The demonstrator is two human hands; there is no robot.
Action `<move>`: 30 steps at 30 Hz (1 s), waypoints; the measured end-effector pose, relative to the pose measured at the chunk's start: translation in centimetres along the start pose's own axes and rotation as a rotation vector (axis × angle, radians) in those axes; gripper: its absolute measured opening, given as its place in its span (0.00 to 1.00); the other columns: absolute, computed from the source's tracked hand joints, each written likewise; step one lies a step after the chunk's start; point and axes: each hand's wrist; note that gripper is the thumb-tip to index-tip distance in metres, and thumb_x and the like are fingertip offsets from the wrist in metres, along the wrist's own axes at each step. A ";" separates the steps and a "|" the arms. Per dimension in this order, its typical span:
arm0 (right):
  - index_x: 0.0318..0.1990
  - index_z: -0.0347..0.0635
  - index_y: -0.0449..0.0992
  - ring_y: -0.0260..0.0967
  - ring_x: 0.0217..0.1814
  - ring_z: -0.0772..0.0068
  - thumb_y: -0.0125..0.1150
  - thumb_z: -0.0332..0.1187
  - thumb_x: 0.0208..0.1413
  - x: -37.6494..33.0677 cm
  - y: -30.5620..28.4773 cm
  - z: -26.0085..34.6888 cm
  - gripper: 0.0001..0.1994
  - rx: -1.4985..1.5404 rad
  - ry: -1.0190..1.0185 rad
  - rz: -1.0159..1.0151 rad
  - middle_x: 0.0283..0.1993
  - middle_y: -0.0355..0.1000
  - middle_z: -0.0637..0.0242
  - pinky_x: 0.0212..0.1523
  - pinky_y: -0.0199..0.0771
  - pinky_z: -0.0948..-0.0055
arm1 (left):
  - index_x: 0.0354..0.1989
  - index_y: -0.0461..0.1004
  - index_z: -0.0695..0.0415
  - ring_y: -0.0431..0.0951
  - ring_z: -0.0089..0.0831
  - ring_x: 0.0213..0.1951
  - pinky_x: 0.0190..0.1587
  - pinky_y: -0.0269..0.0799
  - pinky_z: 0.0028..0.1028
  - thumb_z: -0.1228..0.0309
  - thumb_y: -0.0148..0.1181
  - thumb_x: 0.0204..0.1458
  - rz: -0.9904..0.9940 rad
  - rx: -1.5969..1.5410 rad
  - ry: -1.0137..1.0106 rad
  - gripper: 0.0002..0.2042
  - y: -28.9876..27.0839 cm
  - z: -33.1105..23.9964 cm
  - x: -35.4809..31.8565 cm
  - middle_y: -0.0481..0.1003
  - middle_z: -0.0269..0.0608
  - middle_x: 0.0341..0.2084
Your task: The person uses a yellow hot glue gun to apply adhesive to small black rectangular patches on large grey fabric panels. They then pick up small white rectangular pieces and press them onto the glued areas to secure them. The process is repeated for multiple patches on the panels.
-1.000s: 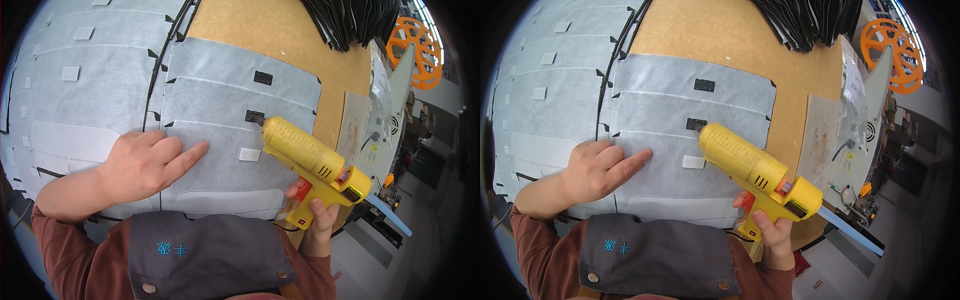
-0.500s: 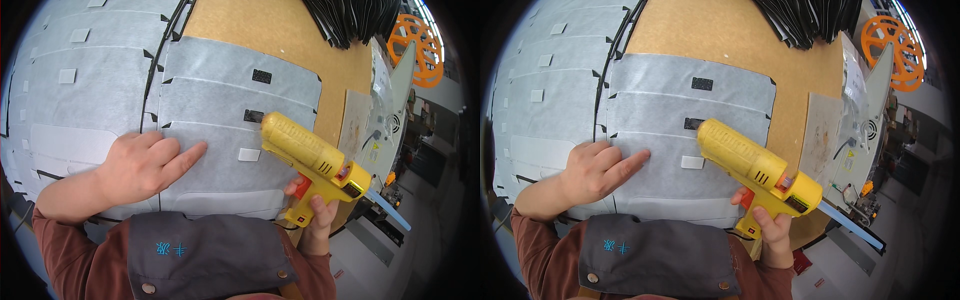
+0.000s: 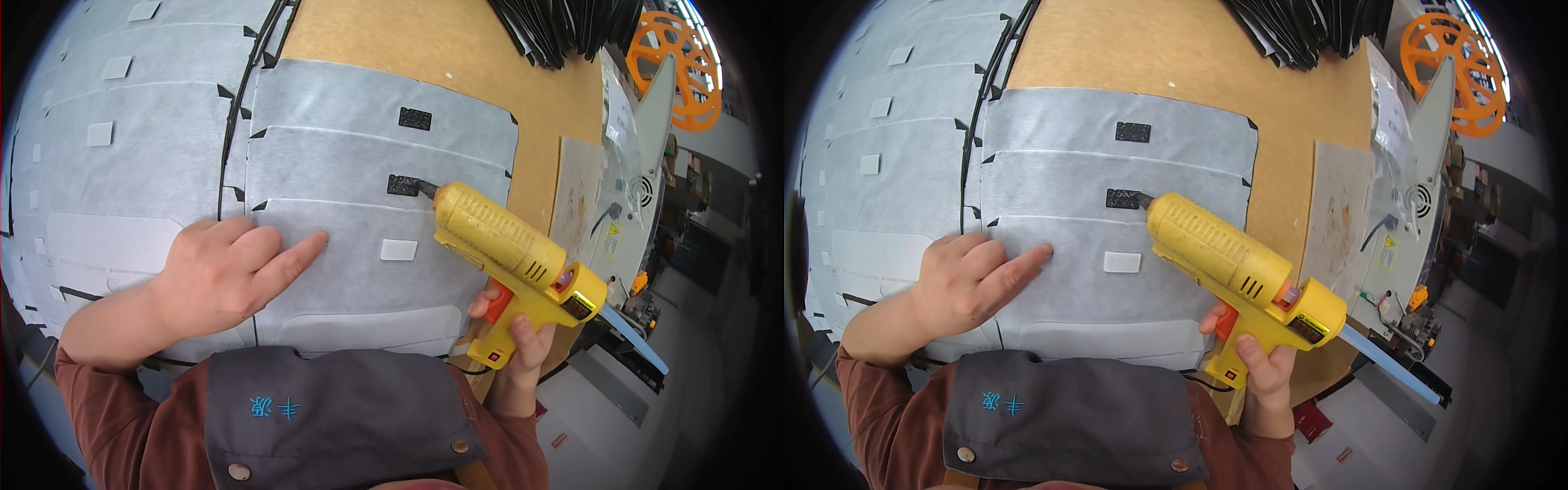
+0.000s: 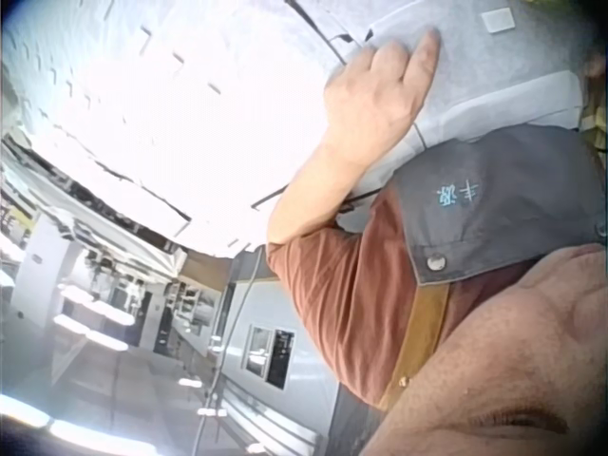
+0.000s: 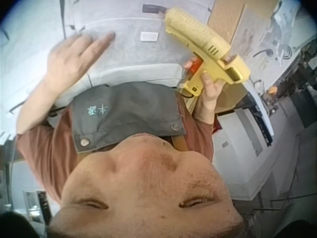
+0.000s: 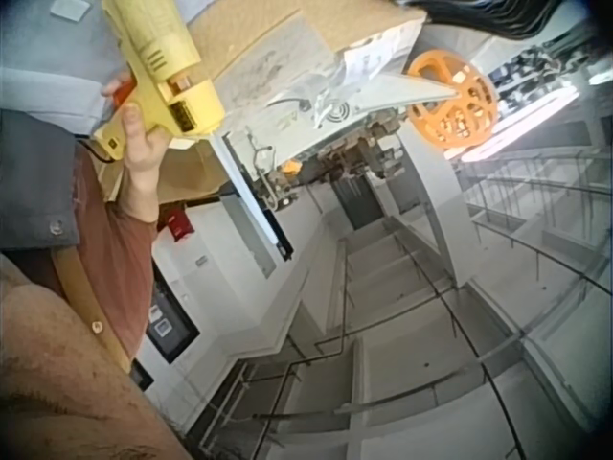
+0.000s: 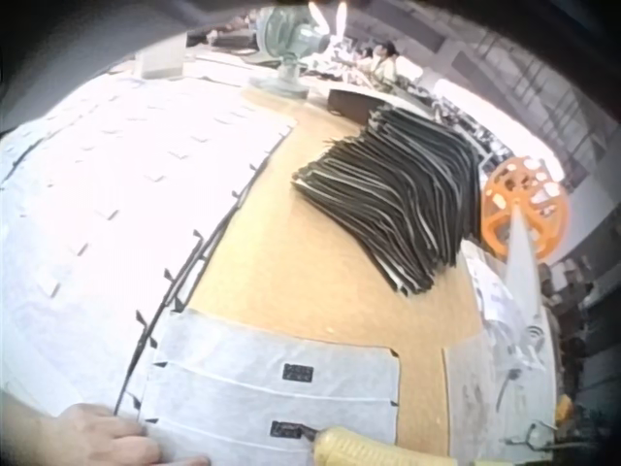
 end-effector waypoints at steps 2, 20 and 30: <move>0.60 0.28 0.59 0.74 0.39 0.59 0.61 0.38 0.54 -0.1 0.0 0.0 0.31 -0.006 0.008 -0.009 0.43 0.71 0.48 0.43 0.77 0.60 | 0.48 0.78 0.52 0.60 0.22 0.18 0.16 0.56 0.24 0.73 0.69 0.38 0.007 0.002 0.001 0.23 0.0 0.0 0.0 0.55 0.28 0.18; 0.62 0.29 0.58 0.72 0.46 0.55 0.58 0.32 0.55 -0.4 -0.6 0.2 0.29 0.094 0.022 0.111 0.50 0.69 0.46 0.48 0.74 0.60 | 0.50 0.78 0.53 0.60 0.22 0.18 0.16 0.56 0.24 0.73 0.69 0.37 0.011 -0.013 -0.002 0.25 0.0 0.0 0.0 0.54 0.28 0.17; 0.59 0.27 0.60 0.75 0.38 0.58 0.60 0.38 0.54 0.9 0.8 0.0 0.30 0.026 0.038 0.051 0.43 0.72 0.47 0.41 0.76 0.61 | 0.51 0.78 0.52 0.61 0.21 0.19 0.16 0.56 0.22 0.72 0.60 0.37 0.014 0.000 0.006 0.25 -0.1 0.1 -0.1 0.56 0.28 0.18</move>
Point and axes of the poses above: each hand's wrist, its own x-axis towards the middle knuckle, its own y-axis out of the palm, z = x × y
